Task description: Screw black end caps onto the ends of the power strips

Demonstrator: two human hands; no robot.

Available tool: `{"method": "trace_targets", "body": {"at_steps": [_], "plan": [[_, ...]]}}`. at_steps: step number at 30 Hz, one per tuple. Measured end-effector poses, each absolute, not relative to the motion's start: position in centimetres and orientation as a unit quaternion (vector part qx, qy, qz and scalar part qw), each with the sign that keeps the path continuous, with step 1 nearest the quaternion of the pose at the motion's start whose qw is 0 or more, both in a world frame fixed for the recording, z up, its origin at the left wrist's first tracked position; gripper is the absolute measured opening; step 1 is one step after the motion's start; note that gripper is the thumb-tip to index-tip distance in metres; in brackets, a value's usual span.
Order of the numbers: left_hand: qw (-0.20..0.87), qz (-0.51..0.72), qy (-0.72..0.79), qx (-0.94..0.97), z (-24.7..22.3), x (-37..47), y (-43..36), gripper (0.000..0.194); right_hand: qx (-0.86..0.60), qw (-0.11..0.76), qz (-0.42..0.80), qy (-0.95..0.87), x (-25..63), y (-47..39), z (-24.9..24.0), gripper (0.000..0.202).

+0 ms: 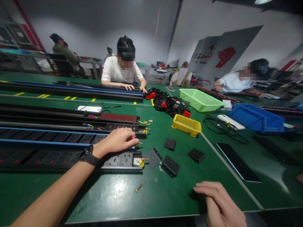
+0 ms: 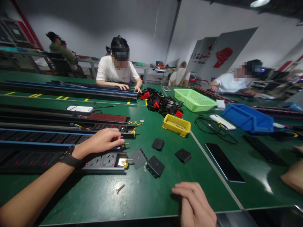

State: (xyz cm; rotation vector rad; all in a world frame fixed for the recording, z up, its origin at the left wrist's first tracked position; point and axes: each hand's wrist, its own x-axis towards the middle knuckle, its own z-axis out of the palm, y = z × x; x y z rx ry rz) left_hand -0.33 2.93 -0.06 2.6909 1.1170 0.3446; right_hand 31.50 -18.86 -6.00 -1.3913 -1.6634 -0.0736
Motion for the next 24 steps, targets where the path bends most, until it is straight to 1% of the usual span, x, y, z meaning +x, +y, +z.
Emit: {"method": "trace_targets", "body": {"at_steps": [5,8,9,12,14,15,18,20,22,24], "plan": [[0.106,0.118,0.376,0.913,-0.3,-0.5,3.2,0.044,-0.466,0.44,-0.051,-0.766,31.6,-14.2,-0.2,0.028],[0.109,0.119,0.38,0.911,-0.2,-0.5,3.3,0.045,-0.436,0.418,-0.042,-0.796,31.1,-10.0,1.8,0.027],[0.11,0.117,0.382,0.91,-0.2,-0.5,3.3,0.045,-0.434,0.41,-0.019,-0.802,30.8,-8.5,2.0,0.027],[0.118,0.112,0.385,0.908,-0.1,-0.4,3.3,0.046,-0.437,0.351,0.09,-0.823,30.2,-4.0,1.8,0.03],[0.126,0.109,0.387,0.907,0.1,-0.4,3.2,0.047,-0.414,0.285,0.133,-0.854,29.8,-2.0,0.9,0.027],[0.13,0.107,0.388,0.906,0.1,-0.4,3.1,0.048,-0.406,0.268,0.143,-0.862,29.6,-1.4,0.3,0.027],[0.137,0.105,0.385,0.907,0.2,-0.4,3.0,0.05,-0.404,0.24,0.133,-0.873,29.3,-1.1,-1.3,0.027],[0.14,0.107,0.379,0.909,0.3,-0.4,3.0,0.05,-0.409,0.206,0.108,-0.882,29.4,-1.6,-1.9,0.026],[0.145,0.111,0.375,0.909,0.3,-0.4,3.0,0.05,-0.417,0.169,0.079,-0.89,29.9,-2.1,-2.2,0.025],[0.152,0.114,0.378,0.906,0.3,-0.4,3.0,0.049,-0.431,0.155,0.053,-0.887,30.7,-2.3,-2.1,0.026]]}}
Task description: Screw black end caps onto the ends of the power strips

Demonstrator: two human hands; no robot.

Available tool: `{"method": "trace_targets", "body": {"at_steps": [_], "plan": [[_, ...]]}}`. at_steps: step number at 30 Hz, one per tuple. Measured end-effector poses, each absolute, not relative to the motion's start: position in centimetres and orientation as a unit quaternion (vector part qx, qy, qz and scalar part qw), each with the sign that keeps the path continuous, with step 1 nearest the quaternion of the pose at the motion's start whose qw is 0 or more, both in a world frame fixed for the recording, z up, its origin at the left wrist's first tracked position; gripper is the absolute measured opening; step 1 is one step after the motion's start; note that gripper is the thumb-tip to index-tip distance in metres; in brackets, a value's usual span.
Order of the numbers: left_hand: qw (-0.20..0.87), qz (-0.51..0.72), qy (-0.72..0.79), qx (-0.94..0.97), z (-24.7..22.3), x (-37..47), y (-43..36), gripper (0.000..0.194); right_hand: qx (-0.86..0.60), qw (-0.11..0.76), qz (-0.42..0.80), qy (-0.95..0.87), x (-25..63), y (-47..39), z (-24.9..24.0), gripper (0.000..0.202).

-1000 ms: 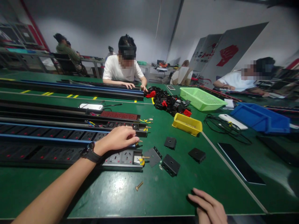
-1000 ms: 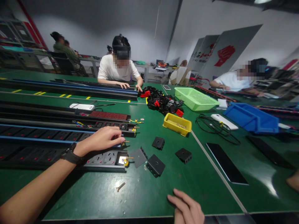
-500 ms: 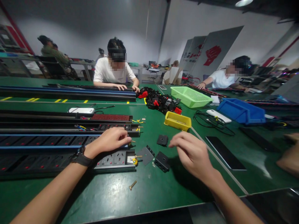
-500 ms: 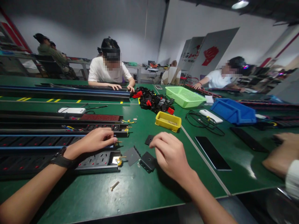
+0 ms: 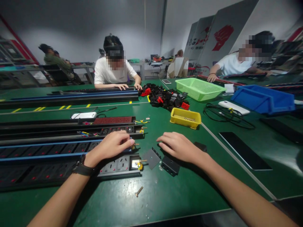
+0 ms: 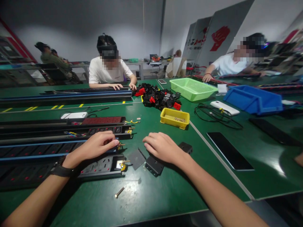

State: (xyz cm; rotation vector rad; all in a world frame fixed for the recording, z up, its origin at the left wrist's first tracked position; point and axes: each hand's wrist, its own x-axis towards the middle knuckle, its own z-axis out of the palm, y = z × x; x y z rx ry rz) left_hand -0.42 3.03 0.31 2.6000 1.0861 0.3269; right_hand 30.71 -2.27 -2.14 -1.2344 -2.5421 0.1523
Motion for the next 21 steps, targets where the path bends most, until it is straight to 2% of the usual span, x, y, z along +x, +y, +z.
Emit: {"method": "trace_targets", "body": {"at_steps": [9,16,21], "plan": [[0.169,0.116,0.388,0.898,0.4,-0.6,2.9,0.047,-0.459,0.169,0.02,-0.872,32.2,-2.1,-1.1,0.029],[0.166,0.112,0.391,0.898,0.2,-0.7,3.2,0.046,-0.6,0.244,-0.044,-0.761,34.1,-0.8,-0.7,0.029],[0.168,0.109,0.39,0.899,0.2,-0.8,3.3,0.046,-0.639,0.206,-0.025,-0.74,33.3,-0.9,-1.1,0.027]]}}
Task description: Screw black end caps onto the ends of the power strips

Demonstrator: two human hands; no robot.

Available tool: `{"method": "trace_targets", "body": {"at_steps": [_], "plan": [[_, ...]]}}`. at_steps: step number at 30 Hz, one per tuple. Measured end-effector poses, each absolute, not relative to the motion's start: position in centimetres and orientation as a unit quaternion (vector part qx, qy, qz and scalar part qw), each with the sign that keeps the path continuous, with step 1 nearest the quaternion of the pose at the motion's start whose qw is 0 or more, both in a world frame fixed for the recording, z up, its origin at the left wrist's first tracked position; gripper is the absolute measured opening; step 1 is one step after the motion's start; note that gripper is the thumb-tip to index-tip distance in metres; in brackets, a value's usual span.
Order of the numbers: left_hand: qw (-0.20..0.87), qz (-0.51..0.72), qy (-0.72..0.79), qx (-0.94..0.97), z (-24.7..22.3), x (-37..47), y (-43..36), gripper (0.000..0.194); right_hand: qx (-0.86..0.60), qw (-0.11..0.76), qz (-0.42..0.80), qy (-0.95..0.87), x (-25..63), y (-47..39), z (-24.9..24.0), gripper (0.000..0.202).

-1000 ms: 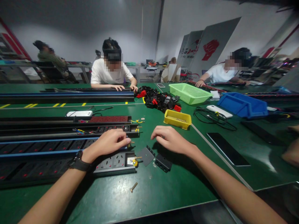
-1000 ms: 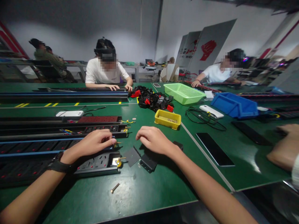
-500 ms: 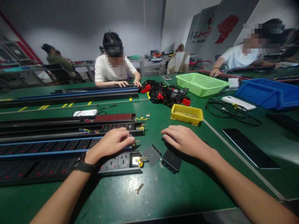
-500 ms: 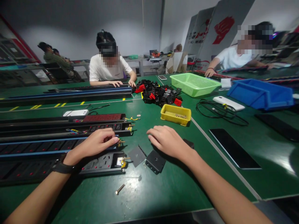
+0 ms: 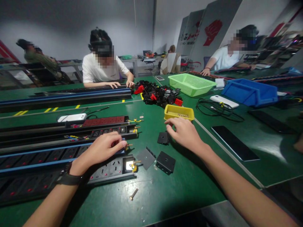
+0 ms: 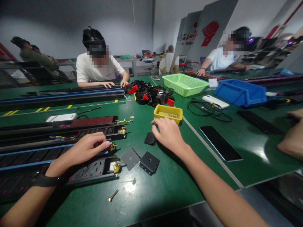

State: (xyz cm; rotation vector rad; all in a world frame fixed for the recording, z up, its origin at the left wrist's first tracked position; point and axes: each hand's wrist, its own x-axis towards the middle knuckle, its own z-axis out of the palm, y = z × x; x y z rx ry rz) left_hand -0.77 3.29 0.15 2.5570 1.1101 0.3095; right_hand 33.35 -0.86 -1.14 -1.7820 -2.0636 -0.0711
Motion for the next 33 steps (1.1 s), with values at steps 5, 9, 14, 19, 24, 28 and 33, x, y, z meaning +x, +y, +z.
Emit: {"method": "trace_targets", "body": {"at_steps": [5,9,14,19,24,28,33], "plan": [[0.17,0.111,0.391,0.898,0.4,-0.7,3.2,0.046,-0.647,0.116,-0.002,-0.754,32.0,-1.7,-1.8,0.043],[0.171,0.112,0.394,0.896,0.4,-0.6,3.1,0.046,-0.651,0.089,-0.014,-0.753,31.8,-1.9,-2.0,0.052],[0.172,0.114,0.392,0.897,0.3,-0.6,3.1,0.046,-0.646,0.093,-0.014,-0.758,31.5,-2.0,-2.1,0.047],[0.169,0.116,0.391,0.897,0.2,-0.7,3.1,0.045,-0.641,0.096,-0.032,-0.76,31.1,-2.1,-2.2,0.04],[0.168,0.115,0.388,0.899,0.2,-0.7,3.1,0.045,-0.65,0.106,-0.039,-0.752,31.2,-2.0,-1.9,0.036],[0.166,0.116,0.391,0.898,0.1,-0.7,3.2,0.044,-0.655,0.083,-0.039,-0.75,31.5,-1.9,-2.0,0.035],[0.167,0.115,0.387,0.899,0.1,-0.8,3.2,0.045,-0.666,0.067,-0.042,-0.742,31.7,-1.8,-2.2,0.041]]}}
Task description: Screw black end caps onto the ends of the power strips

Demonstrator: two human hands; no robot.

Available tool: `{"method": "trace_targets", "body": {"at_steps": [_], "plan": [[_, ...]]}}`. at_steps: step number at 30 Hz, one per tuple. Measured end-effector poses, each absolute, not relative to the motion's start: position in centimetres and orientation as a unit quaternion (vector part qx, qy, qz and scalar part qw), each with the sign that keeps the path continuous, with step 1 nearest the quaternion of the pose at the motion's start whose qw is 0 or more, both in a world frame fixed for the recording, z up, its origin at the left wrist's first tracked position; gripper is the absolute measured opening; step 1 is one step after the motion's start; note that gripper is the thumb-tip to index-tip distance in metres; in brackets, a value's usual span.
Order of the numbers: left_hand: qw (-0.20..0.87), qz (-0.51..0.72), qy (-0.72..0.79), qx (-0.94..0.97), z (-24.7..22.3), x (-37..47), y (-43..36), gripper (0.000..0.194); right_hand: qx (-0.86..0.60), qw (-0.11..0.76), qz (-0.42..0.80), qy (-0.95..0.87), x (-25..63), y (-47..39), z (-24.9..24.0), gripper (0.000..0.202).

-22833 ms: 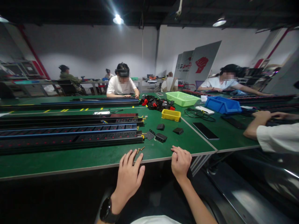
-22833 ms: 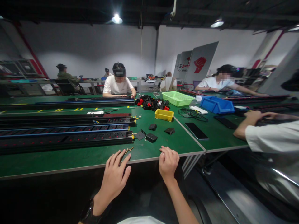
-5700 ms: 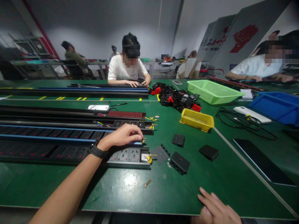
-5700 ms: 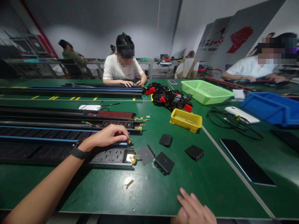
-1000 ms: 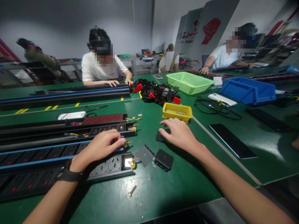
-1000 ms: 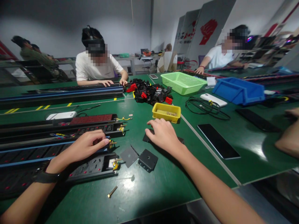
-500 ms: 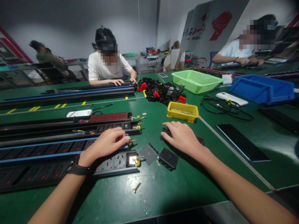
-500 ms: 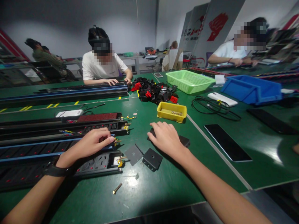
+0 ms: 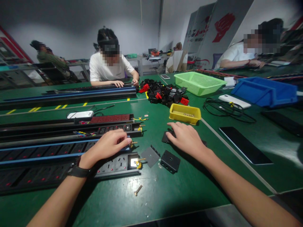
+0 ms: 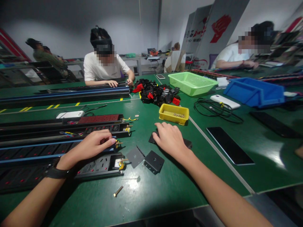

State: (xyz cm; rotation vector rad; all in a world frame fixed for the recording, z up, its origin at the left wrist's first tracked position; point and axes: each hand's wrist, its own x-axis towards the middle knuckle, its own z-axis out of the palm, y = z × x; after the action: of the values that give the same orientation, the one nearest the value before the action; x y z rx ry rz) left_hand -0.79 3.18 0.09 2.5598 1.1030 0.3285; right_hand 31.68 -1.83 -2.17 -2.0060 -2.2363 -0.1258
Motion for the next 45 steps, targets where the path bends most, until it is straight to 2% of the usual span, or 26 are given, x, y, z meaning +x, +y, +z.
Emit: {"method": "trace_targets", "body": {"at_steps": [6,14,23,30,39,45], "plan": [[0.166,0.116,0.392,0.898,0.1,-0.7,3.2,0.044,-0.669,0.056,-0.049,-0.74,31.7,-1.8,-1.9,0.036],[0.166,0.114,0.394,0.897,0.2,-0.7,3.1,0.044,-0.675,0.065,-0.03,-0.735,31.9,-1.9,-1.9,0.044],[0.168,0.115,0.388,0.899,0.3,-0.5,3.0,0.045,-0.572,0.199,0.089,-0.791,30.0,-2.8,-2.0,0.029],[0.17,0.119,0.383,0.9,0.3,-0.6,3.0,0.046,-0.49,0.248,0.122,-0.827,28.2,-3.8,-2.6,0.018],[0.165,0.122,0.383,0.901,0.3,-0.5,2.9,0.045,-0.497,0.209,0.126,-0.833,28.1,-3.4,-3.4,0.012],[0.162,0.123,0.383,0.901,0.5,-0.4,2.8,0.045,-0.529,0.185,0.109,-0.821,28.3,-3.0,-3.8,0.024]]}}
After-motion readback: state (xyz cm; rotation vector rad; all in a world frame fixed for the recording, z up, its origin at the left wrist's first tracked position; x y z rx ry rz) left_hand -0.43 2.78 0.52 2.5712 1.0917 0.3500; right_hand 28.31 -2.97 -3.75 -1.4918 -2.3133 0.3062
